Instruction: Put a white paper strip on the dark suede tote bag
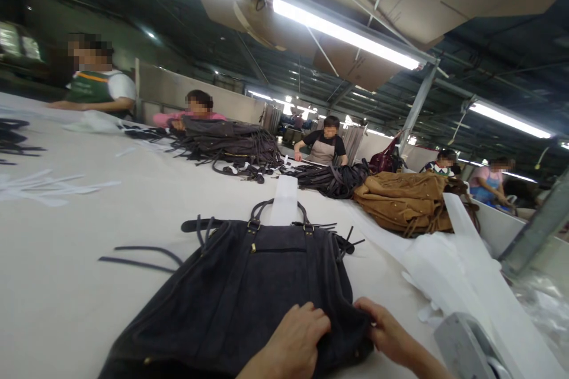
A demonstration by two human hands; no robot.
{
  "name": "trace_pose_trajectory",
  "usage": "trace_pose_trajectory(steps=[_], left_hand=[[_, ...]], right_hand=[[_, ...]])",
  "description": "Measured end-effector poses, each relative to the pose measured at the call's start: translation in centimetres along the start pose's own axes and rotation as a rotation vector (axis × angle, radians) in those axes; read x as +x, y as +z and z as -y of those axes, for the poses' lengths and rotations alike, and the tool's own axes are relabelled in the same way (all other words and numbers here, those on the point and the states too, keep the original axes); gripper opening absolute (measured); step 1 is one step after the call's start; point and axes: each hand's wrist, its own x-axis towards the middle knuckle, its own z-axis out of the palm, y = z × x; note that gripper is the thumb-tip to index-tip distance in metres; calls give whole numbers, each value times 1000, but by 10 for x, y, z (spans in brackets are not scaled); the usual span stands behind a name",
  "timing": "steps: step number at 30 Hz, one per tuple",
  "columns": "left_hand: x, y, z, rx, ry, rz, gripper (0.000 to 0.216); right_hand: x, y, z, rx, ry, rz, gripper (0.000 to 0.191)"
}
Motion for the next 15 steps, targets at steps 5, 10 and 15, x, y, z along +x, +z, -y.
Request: trace_pose_trajectory(steps=[5, 10, 15], left_hand=[[7, 10, -1, -15, 26, 19, 77], [1, 21, 7, 26, 17, 62, 90], [2, 20, 6, 24, 6, 34, 94]], right_hand=[[3, -33, 43, -213, 46, 254, 25], [30, -24, 85, -472, 142, 81, 28], [45, -4, 69, -245, 153, -66, 23]])
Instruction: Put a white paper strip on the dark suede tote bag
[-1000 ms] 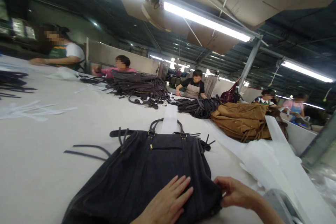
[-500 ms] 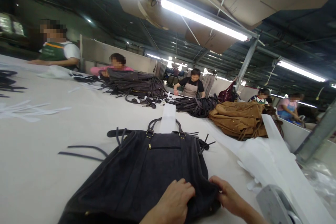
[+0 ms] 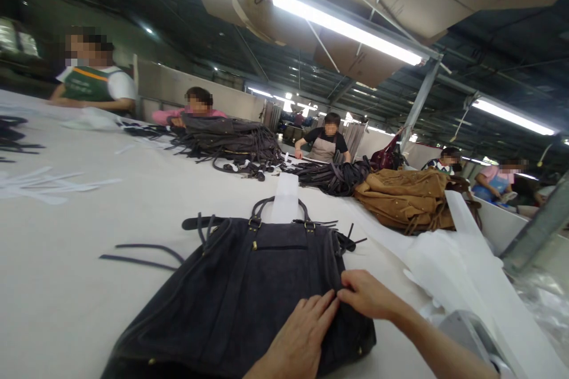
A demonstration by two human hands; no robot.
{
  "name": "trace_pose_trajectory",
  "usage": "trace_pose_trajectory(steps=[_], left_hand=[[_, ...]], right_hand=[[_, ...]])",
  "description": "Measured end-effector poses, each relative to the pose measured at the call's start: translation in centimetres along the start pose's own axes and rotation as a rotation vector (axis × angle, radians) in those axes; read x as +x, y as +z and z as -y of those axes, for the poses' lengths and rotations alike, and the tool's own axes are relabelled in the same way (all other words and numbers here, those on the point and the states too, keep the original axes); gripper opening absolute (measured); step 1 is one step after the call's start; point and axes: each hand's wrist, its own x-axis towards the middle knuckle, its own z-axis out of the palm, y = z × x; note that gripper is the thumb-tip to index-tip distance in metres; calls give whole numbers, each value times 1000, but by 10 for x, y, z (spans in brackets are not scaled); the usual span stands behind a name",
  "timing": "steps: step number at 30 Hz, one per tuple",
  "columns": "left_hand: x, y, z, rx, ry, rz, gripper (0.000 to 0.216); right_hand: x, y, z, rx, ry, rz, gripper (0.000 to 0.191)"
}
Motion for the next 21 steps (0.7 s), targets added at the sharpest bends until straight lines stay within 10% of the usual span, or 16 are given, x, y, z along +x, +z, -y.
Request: trace_pose_trajectory(steps=[9, 15, 21], left_hand=[[3, -21, -12, -8, 61, 25, 92], [2, -21, -10, 22, 59, 1, 86], [2, -16, -8, 7, 65, -7, 88]], right_hand=[[-25, 9, -81, 368, 365, 69, 37], [-14, 0, -78, 509, 528, 300, 42], [-30, -3, -56, 505, 360, 264, 44]])
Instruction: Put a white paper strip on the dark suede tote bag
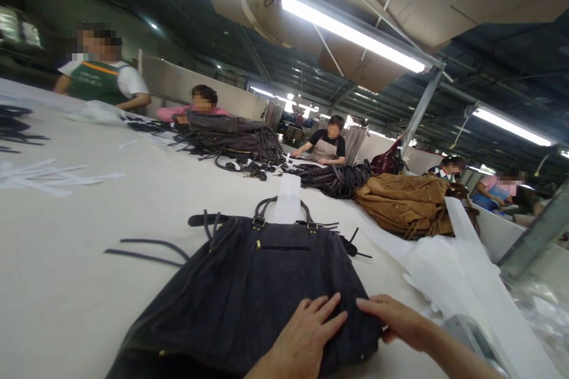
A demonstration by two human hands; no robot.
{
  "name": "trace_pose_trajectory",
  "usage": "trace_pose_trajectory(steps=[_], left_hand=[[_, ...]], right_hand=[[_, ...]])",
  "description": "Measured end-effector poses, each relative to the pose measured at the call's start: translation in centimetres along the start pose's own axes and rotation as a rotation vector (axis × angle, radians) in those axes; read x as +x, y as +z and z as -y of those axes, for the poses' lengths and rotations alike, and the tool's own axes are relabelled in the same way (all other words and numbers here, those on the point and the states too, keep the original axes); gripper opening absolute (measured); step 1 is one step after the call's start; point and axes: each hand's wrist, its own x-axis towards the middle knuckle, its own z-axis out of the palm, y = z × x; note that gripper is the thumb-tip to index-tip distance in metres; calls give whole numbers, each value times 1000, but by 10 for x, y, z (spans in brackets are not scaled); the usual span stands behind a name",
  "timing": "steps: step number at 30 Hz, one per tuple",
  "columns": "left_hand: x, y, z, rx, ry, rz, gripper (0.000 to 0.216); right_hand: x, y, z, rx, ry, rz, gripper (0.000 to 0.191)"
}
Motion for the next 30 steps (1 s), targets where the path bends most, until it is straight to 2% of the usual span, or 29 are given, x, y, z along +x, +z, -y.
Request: trace_pose_trajectory(steps=[3, 7, 9, 13, 17, 20, 22, 26, 30], left_hand=[[1, 0, 0, 2, 16, -12, 87], [2, 2, 0, 10, 20, -13, 91], [1, 4, 1, 11, 21, -17, 92], [1, 7, 2, 11, 21, -34, 89], [3, 3, 0, -6, 21, -7, 89], [2, -2, -2, -21, 51, 19, 89], [2, -3, -2, -28, 69, 32, 87], [1, 7, 7, -20, 103, 23, 77], [5, 28, 23, 32, 158, -37, 48]], right_hand=[[-5, 0, -1, -10, 9, 19, 45], [3, -9, -9, -136, 110, -134, 51], [8, -11, -11, -158, 157, -165, 54], [15, -5, -18, 75, 111, -138, 55], [9, 6, -38, 236, 21, -157, 52], [6, 2, -49, 311, -47, -41, 56], [10, -8, -48, 157, -31, 17, 53], [27, -24, -31, -264, 34, -24, 51], [39, -18, -21, -154, -8, 116, 60]])
